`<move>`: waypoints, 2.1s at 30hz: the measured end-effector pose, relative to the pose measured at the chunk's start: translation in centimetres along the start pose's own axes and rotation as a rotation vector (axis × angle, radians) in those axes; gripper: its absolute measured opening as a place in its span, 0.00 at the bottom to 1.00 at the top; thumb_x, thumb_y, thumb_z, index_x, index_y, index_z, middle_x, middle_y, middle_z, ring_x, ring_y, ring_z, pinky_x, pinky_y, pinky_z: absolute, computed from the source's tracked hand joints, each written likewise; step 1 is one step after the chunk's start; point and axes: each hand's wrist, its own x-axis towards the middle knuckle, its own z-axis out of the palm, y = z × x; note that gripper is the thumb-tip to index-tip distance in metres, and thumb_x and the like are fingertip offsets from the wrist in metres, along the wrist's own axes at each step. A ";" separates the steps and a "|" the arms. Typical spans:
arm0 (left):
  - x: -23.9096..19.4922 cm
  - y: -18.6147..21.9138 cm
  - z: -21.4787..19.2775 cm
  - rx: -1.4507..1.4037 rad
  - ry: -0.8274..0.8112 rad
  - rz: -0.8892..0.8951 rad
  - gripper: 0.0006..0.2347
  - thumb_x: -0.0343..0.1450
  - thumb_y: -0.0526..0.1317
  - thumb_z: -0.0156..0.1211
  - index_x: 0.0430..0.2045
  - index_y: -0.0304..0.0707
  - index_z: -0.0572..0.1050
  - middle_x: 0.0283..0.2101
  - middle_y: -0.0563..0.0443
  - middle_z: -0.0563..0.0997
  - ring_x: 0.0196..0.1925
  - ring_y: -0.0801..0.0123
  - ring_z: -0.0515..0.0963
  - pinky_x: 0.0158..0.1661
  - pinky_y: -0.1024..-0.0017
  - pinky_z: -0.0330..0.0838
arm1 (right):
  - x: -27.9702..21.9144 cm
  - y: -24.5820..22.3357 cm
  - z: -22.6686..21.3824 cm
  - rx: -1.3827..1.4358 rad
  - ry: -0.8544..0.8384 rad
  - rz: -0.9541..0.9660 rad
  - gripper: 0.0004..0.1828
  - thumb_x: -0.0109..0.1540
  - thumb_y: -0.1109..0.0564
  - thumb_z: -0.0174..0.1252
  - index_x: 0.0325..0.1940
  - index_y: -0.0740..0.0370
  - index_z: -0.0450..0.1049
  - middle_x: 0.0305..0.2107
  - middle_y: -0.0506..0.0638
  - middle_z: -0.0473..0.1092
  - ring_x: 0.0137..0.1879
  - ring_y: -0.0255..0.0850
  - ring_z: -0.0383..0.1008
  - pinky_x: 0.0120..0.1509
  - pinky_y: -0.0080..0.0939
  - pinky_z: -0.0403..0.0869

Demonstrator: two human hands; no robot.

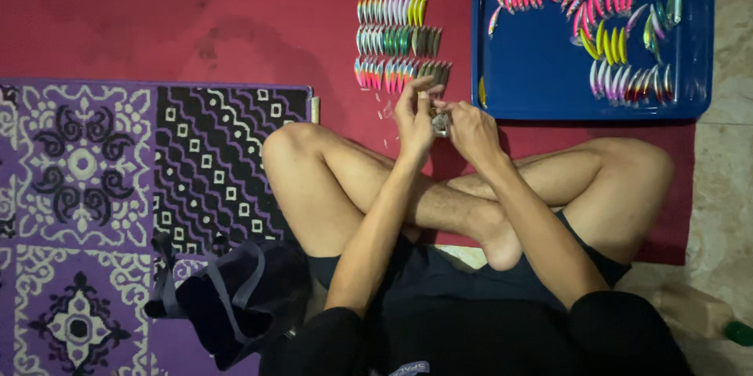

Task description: The person sits cross-legged on a mat and assembles small, colorful fishing lures by hand. They repeatedly pick up lure bodies and small metal components from a blue tray and a small box, attach them together, and place the finished lures back into the tray.

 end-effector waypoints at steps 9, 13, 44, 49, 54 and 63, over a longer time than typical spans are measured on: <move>-0.6 1.0 0.4 0.100 0.041 0.091 0.17 0.78 0.30 0.40 0.63 0.46 0.64 0.34 0.49 0.81 0.30 0.78 0.72 0.33 0.82 0.65 | -1.0 -1.5 -2.1 0.180 -0.111 0.031 0.10 0.62 0.62 0.55 0.48 0.60 0.67 0.39 0.59 0.73 0.49 0.64 0.77 0.48 0.66 0.76; -0.2 -1.5 -0.1 0.109 0.028 0.046 0.17 0.77 0.29 0.40 0.62 0.42 0.62 0.32 0.49 0.81 0.30 0.75 0.72 0.35 0.79 0.63 | -1.0 -2.0 -2.6 0.149 -0.113 0.026 0.09 0.61 0.64 0.55 0.45 0.61 0.68 0.42 0.57 0.74 0.49 0.64 0.78 0.49 0.64 0.77; -2.6 5.9 1.5 0.559 -0.111 -0.042 0.11 0.69 0.43 0.62 0.44 0.44 0.78 0.32 0.39 0.82 0.35 0.46 0.83 0.38 0.56 0.76 | -1.7 -2.0 -2.5 0.205 -0.103 0.124 0.26 0.61 0.60 0.59 0.61 0.70 0.63 0.42 0.71 0.75 0.53 0.70 0.76 0.58 0.67 0.73; -2.7 5.9 1.4 0.565 -0.116 -0.061 0.11 0.69 0.43 0.62 0.44 0.44 0.78 0.30 0.42 0.82 0.33 0.50 0.83 0.37 0.58 0.76 | -1.3 -2.8 -2.4 0.275 -0.088 0.156 0.19 0.62 0.55 0.57 0.54 0.65 0.64 0.38 0.67 0.75 0.51 0.68 0.77 0.54 0.69 0.72; -2.6 5.7 1.5 0.588 -0.146 -0.064 0.11 0.69 0.43 0.62 0.43 0.44 0.78 0.33 0.39 0.83 0.37 0.44 0.84 0.39 0.56 0.76 | -1.5 -1.8 -1.9 0.214 -0.041 0.060 0.24 0.58 0.64 0.59 0.58 0.69 0.64 0.38 0.70 0.74 0.53 0.71 0.76 0.54 0.67 0.73; -2.3 3.9 1.9 0.594 -0.201 -0.031 0.11 0.69 0.43 0.62 0.43 0.43 0.78 0.36 0.37 0.84 0.41 0.40 0.85 0.42 0.52 0.79 | -1.5 -0.5 -0.3 0.312 -0.033 0.044 0.22 0.60 0.59 0.61 0.57 0.68 0.69 0.43 0.69 0.74 0.55 0.70 0.74 0.58 0.65 0.72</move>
